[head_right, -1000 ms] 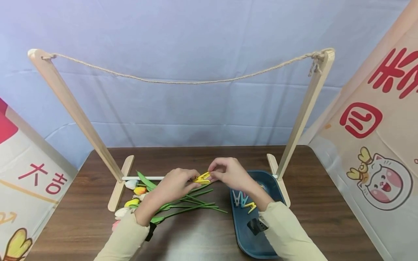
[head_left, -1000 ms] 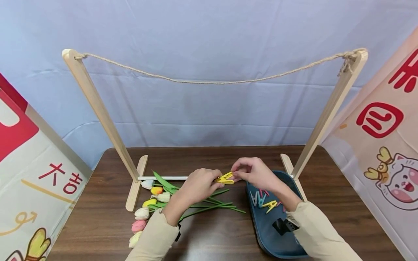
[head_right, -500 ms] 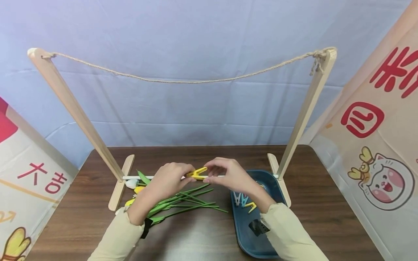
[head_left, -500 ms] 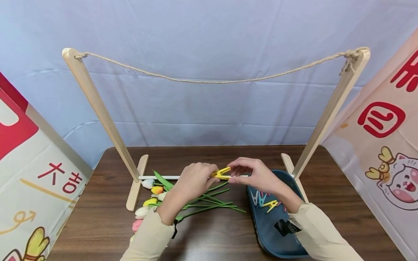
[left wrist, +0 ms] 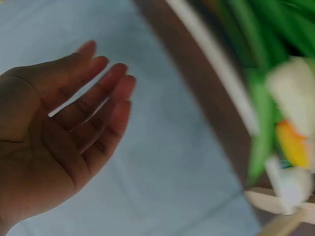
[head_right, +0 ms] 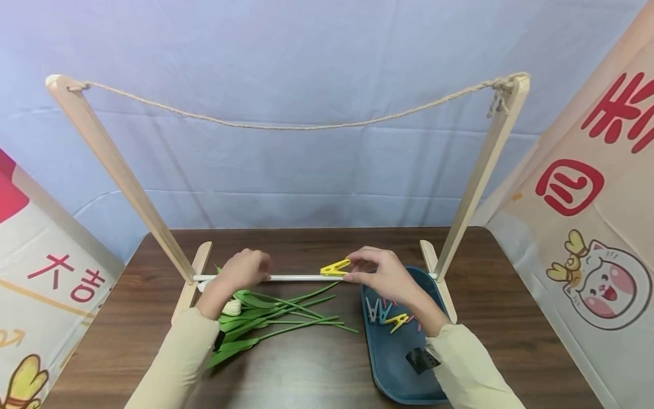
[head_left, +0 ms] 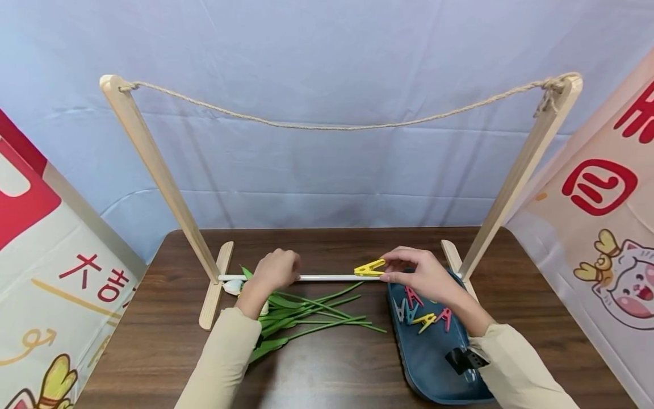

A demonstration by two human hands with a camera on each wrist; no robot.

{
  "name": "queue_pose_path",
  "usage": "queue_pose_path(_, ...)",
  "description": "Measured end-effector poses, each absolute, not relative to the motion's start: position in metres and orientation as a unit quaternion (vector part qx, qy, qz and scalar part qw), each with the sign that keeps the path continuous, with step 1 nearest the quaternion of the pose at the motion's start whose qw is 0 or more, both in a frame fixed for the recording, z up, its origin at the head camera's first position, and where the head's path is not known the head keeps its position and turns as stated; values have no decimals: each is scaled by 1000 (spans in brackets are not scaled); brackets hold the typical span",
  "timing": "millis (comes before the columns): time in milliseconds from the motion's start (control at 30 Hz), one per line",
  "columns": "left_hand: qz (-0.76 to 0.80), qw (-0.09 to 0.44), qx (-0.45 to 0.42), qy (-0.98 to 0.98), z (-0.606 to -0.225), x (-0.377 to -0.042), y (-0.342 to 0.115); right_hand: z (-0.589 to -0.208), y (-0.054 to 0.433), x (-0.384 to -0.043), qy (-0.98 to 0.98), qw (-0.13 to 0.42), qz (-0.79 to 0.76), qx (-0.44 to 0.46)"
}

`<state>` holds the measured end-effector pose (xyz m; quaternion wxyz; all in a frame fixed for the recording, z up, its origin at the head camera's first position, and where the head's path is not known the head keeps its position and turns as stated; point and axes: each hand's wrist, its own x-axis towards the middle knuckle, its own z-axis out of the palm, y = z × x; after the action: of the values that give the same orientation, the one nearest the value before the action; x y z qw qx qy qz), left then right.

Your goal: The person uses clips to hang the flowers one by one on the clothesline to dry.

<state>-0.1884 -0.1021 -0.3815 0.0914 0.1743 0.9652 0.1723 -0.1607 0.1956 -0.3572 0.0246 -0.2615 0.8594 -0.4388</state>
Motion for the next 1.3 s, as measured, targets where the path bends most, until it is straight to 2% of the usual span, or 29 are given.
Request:
queue_pose_path(200,151,176,127,965,-411,-198,-111,-364,205,-160,869,39,-425,-251)
queue_pose_path(433,125,209,94,965,-432,-203,-113,-366,208,-159,870,58,-423,-247)
queue_pose_path(733,79,179,78,977,-441,-206,-113,-367,213,-159,870,83,-424,-236)
queue_pose_path(1067,93,176,70,978,-439,-205,-119,-371,225,-159,886,34,-394,-241)
queue_pose_path(1300,155,152,89,972,-417,-201,-132,-366,235,-156,890,15,-393,-231)
